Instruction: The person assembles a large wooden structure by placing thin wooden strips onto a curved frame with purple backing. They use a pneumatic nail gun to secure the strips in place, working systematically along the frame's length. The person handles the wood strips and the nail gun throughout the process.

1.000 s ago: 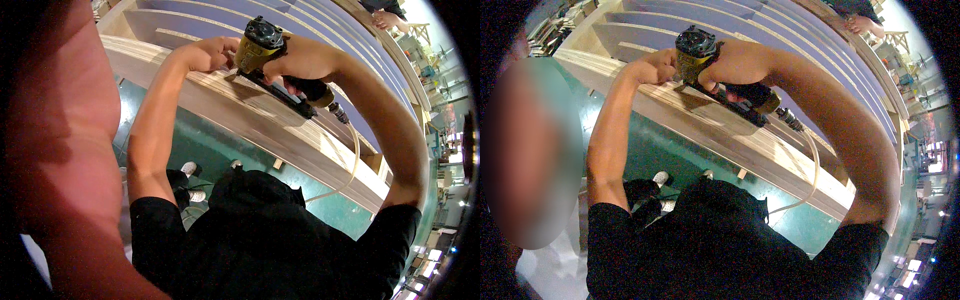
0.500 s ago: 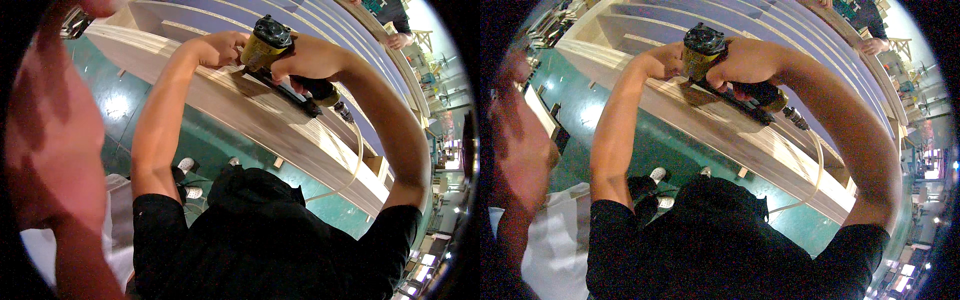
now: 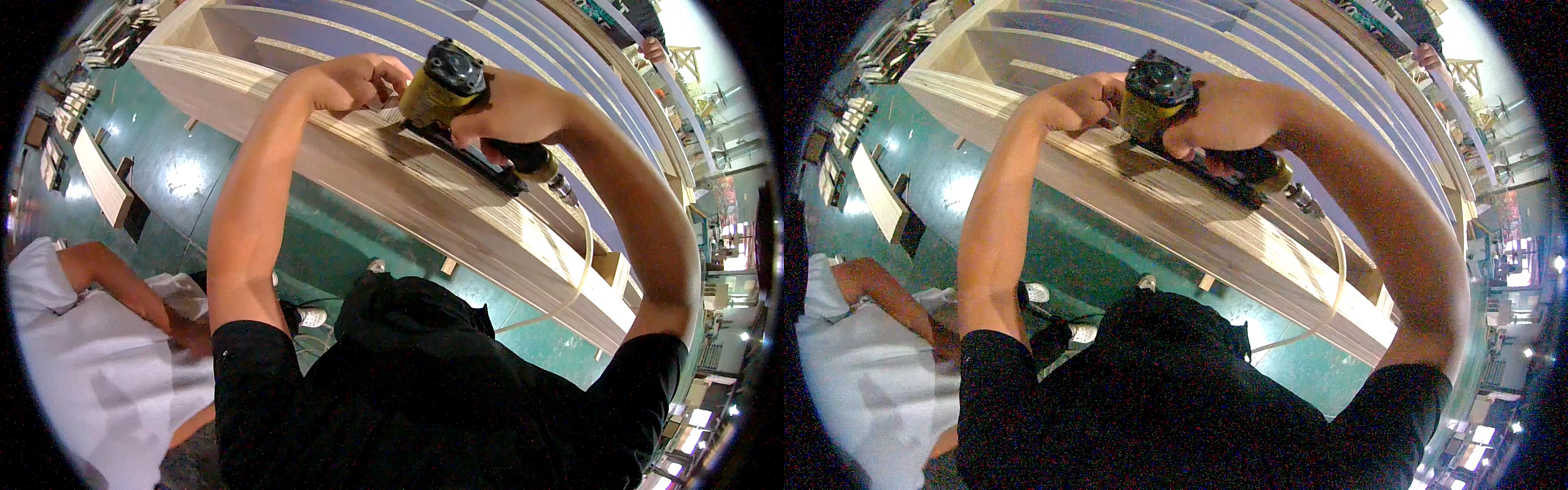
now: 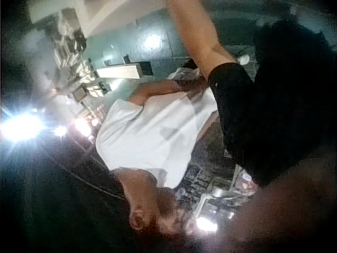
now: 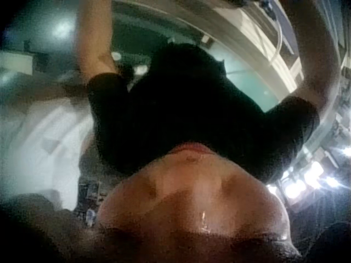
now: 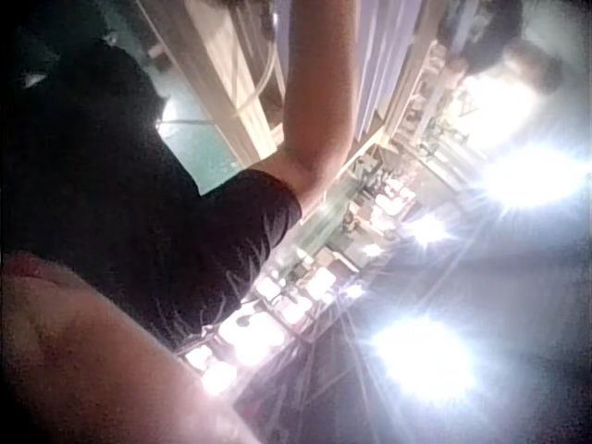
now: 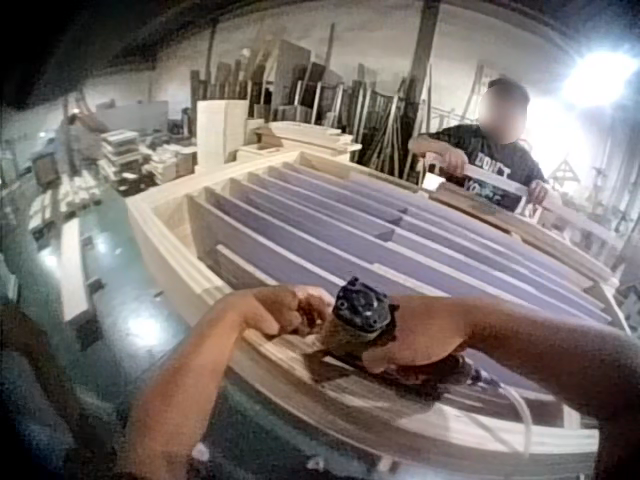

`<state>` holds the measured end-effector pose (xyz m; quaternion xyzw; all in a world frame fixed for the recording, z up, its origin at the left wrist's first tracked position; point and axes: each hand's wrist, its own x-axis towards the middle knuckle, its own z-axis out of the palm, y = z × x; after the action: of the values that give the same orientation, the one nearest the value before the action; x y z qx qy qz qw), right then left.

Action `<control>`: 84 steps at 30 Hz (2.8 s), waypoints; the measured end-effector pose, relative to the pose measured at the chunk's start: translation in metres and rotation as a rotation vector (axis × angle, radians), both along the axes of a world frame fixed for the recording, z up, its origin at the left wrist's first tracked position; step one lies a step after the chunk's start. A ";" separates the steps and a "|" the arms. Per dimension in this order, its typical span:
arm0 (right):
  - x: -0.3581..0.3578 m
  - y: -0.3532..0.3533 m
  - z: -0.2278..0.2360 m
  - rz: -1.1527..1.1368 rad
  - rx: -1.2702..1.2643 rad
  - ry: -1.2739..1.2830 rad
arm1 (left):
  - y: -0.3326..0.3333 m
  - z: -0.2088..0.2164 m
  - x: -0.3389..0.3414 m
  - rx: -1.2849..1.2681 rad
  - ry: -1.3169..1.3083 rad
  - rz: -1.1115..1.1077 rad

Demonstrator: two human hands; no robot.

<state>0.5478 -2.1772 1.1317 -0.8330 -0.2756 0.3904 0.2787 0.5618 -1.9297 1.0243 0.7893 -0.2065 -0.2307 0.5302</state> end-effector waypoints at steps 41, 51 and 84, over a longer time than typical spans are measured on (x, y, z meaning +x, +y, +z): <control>-0.184 -0.217 -0.093 -0.351 -0.410 -1.083 | -0.021 -0.025 -0.025 0.413 -0.712 0.223; -0.188 -0.213 -0.104 -0.540 -0.255 -1.139 | -0.025 -0.023 -0.016 0.518 -0.698 0.230; -0.204 -0.208 -0.075 -0.534 -0.153 -0.949 | -0.024 -0.033 -0.011 0.548 -0.693 0.242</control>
<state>0.3442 -2.3847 1.0570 -0.9765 -0.1208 -0.0937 0.1519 0.5507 -1.9538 0.9910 0.9495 -0.2094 0.0642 0.2247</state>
